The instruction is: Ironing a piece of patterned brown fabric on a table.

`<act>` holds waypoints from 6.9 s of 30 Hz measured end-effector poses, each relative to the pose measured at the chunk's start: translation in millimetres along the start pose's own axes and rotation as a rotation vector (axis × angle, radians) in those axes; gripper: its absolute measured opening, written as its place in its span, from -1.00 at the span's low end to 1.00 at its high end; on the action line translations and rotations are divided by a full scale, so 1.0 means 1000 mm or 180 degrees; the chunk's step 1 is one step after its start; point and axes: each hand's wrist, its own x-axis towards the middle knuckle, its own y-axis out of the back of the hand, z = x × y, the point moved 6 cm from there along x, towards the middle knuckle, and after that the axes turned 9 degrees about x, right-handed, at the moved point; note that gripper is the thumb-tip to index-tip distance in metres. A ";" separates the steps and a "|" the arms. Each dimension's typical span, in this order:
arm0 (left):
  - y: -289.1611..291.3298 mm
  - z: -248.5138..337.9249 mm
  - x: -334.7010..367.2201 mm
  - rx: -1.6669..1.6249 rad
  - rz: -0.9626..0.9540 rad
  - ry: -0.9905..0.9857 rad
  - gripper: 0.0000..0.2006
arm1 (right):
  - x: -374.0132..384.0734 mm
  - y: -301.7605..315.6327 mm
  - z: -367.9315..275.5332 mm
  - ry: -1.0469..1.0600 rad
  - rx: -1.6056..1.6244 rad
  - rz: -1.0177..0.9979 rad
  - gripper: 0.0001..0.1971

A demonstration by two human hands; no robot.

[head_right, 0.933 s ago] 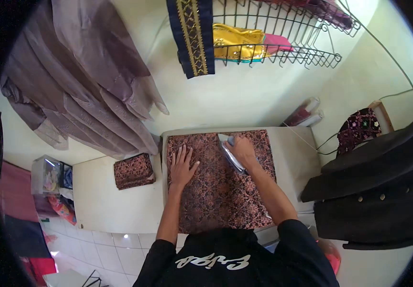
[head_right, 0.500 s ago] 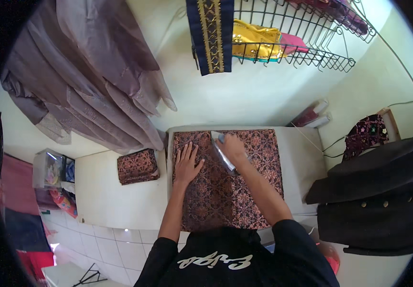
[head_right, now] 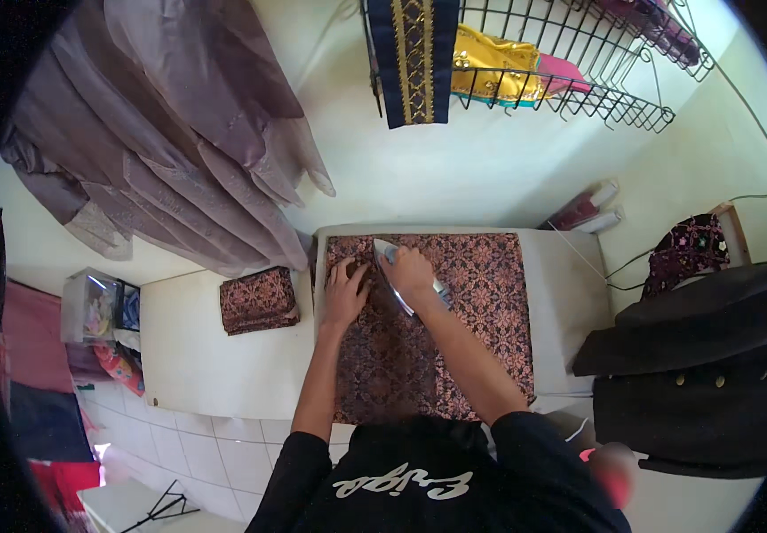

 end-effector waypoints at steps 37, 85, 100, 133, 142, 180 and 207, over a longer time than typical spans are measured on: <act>-0.007 -0.111 -0.037 -0.1668 0.0870 0.0711 -0.64 | 0.021 -0.054 -0.095 0.0176 0.0481 -0.0394 -0.43; 0.018 -0.008 0.036 0.1740 -0.0948 -0.0445 -0.28 | 0.003 0.014 0.006 -0.0152 -0.0170 -0.0289 -0.50; -0.081 0.007 0.091 0.0336 -0.2616 -0.0503 -0.24 | 0.018 0.015 0.012 -0.0239 0.0256 0.0037 -0.53; -0.067 0.066 0.066 0.0682 -0.1800 0.0559 -0.10 | -0.032 0.069 0.108 -0.0528 -0.0105 0.0408 -0.46; -0.099 0.134 0.068 -0.0001 -0.1540 -0.0448 -0.20 | 0.005 0.109 0.140 -0.0466 -0.0412 0.0919 -0.43; -0.094 0.175 0.039 0.0215 -0.0462 -0.1079 -0.46 | -0.002 0.145 0.198 -0.1223 -0.0406 0.0849 -0.41; -0.029 0.019 0.017 0.0399 -0.0993 -0.0565 -0.14 | 0.007 0.075 0.085 0.0690 -0.1043 -0.1032 -0.40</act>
